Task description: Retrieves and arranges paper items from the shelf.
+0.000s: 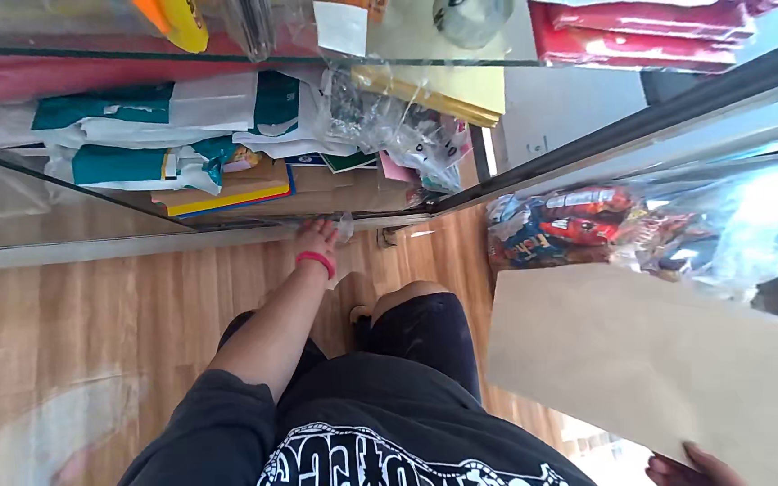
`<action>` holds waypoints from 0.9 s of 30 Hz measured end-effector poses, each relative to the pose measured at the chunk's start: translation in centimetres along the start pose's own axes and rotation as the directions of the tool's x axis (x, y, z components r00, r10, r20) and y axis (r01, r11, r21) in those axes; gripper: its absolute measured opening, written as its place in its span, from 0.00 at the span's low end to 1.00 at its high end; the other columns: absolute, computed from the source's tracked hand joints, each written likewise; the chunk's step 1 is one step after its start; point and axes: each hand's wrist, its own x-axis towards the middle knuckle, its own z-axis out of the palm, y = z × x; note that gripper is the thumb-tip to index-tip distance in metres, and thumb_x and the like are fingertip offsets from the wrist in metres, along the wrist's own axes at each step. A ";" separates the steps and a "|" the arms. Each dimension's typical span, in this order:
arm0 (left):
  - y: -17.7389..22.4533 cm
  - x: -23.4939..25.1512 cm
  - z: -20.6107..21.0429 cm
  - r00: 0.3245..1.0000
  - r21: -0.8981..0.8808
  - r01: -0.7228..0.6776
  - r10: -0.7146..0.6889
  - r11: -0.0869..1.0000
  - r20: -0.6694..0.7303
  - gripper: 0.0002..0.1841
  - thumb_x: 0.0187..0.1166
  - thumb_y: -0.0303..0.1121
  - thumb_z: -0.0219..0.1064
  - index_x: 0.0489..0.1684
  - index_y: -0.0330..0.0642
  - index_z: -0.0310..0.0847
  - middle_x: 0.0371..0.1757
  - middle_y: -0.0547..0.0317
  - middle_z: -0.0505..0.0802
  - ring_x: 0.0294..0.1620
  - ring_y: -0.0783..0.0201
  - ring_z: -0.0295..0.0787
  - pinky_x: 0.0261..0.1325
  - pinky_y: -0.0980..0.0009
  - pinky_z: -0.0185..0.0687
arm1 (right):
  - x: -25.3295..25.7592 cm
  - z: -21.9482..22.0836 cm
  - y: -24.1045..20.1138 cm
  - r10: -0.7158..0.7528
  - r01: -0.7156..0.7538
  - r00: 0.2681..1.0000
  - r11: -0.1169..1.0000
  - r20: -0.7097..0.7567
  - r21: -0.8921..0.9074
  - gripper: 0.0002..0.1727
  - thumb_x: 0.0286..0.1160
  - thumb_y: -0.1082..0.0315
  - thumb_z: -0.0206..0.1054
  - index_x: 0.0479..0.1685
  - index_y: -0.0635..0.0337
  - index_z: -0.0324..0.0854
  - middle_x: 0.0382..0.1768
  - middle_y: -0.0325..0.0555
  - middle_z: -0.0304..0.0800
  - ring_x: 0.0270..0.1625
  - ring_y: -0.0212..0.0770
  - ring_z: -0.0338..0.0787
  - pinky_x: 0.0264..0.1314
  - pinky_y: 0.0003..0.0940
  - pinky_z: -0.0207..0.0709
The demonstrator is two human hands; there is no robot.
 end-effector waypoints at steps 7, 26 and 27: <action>-0.6 -1.7 6.0 0.993 -0.092 0.099 -0.104 0.991 -0.054 0.14 0.91 0.33 0.50 0.68 0.38 0.68 0.55 0.51 0.78 0.53 0.59 0.78 0.59 0.61 0.79 | 0.1 2.8 1.2 0.076 -0.076 0.994 0.997 -0.080 0.011 0.20 0.96 0.57 0.42 0.38 0.50 0.77 0.19 0.33 0.91 0.21 0.29 0.89 0.30 0.27 0.87; -2.0 -2.5 11.3 0.972 -0.183 0.127 -0.159 0.975 -0.174 0.28 0.95 0.50 0.46 0.88 0.46 0.54 0.81 0.42 0.69 0.74 0.45 0.73 0.68 0.42 0.77 | 3.2 7.6 2.0 -0.019 0.012 0.992 0.999 0.127 0.050 0.17 0.94 0.63 0.45 0.44 0.56 0.79 0.21 0.38 0.93 0.21 0.32 0.91 0.28 0.26 0.88; -2.1 -2.4 11.5 0.970 -0.182 0.123 -0.157 0.976 -0.185 0.28 0.94 0.50 0.46 0.88 0.46 0.53 0.81 0.42 0.68 0.74 0.46 0.73 0.68 0.43 0.77 | 3.4 7.8 2.1 -0.027 0.019 0.990 0.998 0.135 0.061 0.17 0.94 0.63 0.45 0.44 0.56 0.79 0.21 0.39 0.93 0.21 0.32 0.91 0.28 0.26 0.88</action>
